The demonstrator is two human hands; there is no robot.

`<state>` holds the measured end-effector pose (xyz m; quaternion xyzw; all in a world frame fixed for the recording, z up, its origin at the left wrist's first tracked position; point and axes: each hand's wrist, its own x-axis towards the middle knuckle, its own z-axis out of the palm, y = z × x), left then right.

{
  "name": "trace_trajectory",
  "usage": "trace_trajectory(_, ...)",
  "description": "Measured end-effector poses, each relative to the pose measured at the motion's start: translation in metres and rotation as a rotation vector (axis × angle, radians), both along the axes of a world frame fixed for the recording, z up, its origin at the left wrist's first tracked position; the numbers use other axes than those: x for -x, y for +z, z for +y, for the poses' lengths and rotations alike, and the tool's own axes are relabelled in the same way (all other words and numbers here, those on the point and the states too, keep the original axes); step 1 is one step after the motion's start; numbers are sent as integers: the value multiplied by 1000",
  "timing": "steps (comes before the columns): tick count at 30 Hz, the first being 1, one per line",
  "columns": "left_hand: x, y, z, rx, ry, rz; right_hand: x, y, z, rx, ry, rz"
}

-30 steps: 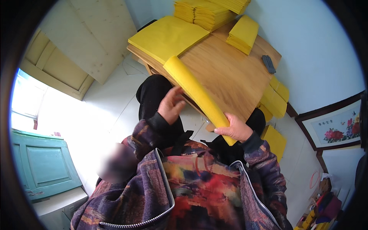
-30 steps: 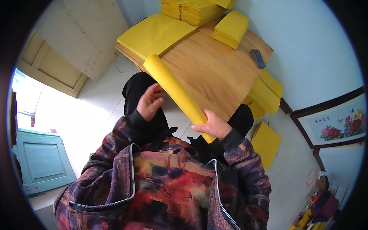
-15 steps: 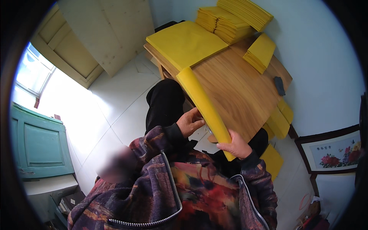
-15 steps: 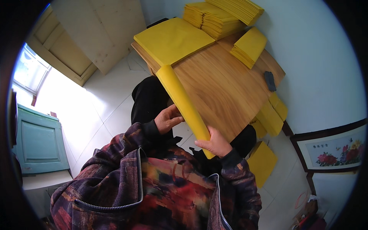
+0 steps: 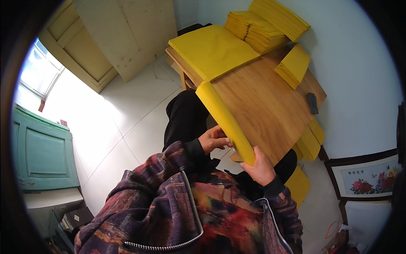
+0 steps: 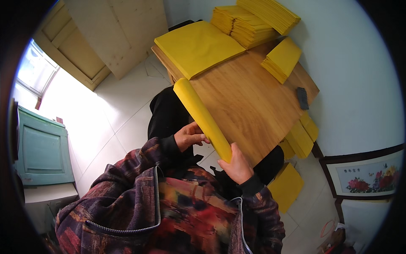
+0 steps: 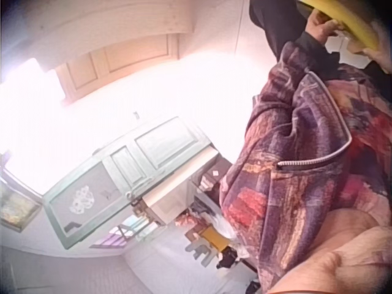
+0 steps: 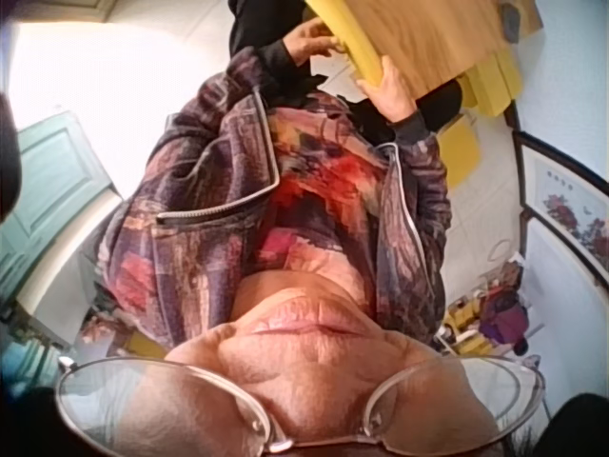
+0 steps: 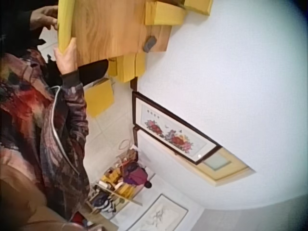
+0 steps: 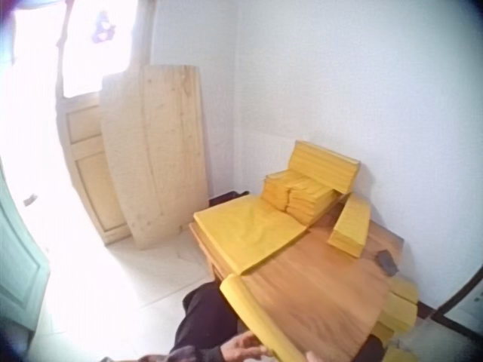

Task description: The person folds yellow paper sheets by hand on a wooden table. They repeatedly fold each sheet in half, smooth the crease, and place the folded sheet into a growing stack on the table.

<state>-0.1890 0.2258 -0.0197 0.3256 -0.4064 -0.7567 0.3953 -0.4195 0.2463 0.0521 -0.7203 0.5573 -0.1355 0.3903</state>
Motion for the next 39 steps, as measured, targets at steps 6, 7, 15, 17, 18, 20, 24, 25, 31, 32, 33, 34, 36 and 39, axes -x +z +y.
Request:
trace_trajectory(6, -5, 21, 3, 45, -48, -439, 3, -5, -1, -7, -18, 41)
trace_trajectory(7, -7, 28, 4, 60, -86, -671, 7, -7, -2, -3, -14, 18)
trace_trajectory(15, -8, 68, -27, 1653, -111, -1567, 33, -27, -16, -499, 176, -450)
trace_trajectory(17, -13, 72, -41, 1686, -213, -1539, 40, -26, -18, -530, 241, -409)
trace_trajectory(18, -16, 73, -46, 1720, -211, -1516, 43, -25, -19, -569, 266, -409)
trace_trajectory(20, -20, 74, -51, 1646, -247, -1456, 49, -24, -20, -689, 294, -462)
trace_trajectory(24, -21, 73, -49, 1611, -198, -1364, 60, -17, -23, -674, 358, -405)
trace_trajectory(25, -21, 72, -47, 1593, -196, -1352, 61, -15, -24, -664, 372, -362)
trace_trajectory(31, -5, 59, -35, 1312, -278, -1466, 60, 2, -23, -16, 371, 319)
trace_trajectory(32, -2, 57, -34, 1185, -330, -1512, 57, 5, -22, 95, 317, 441)
trace_trajectory(33, 0, 57, -34, 1059, -385, -1542, 55, 6, -20, 227, 286, 512)
trace_trajectory(34, 1, 57, -34, 1018, -405, -1532, 52, 6, -19, 307, 252, 539)
trace_trajectory(36, -1, 60, -38, 942, -451, -1495, 45, 5, -18, 543, 188, 556)
trace_trajectory(39, -1, 62, -42, 1246, -240, -1506, 48, 6, -21, 298, 179, 516)
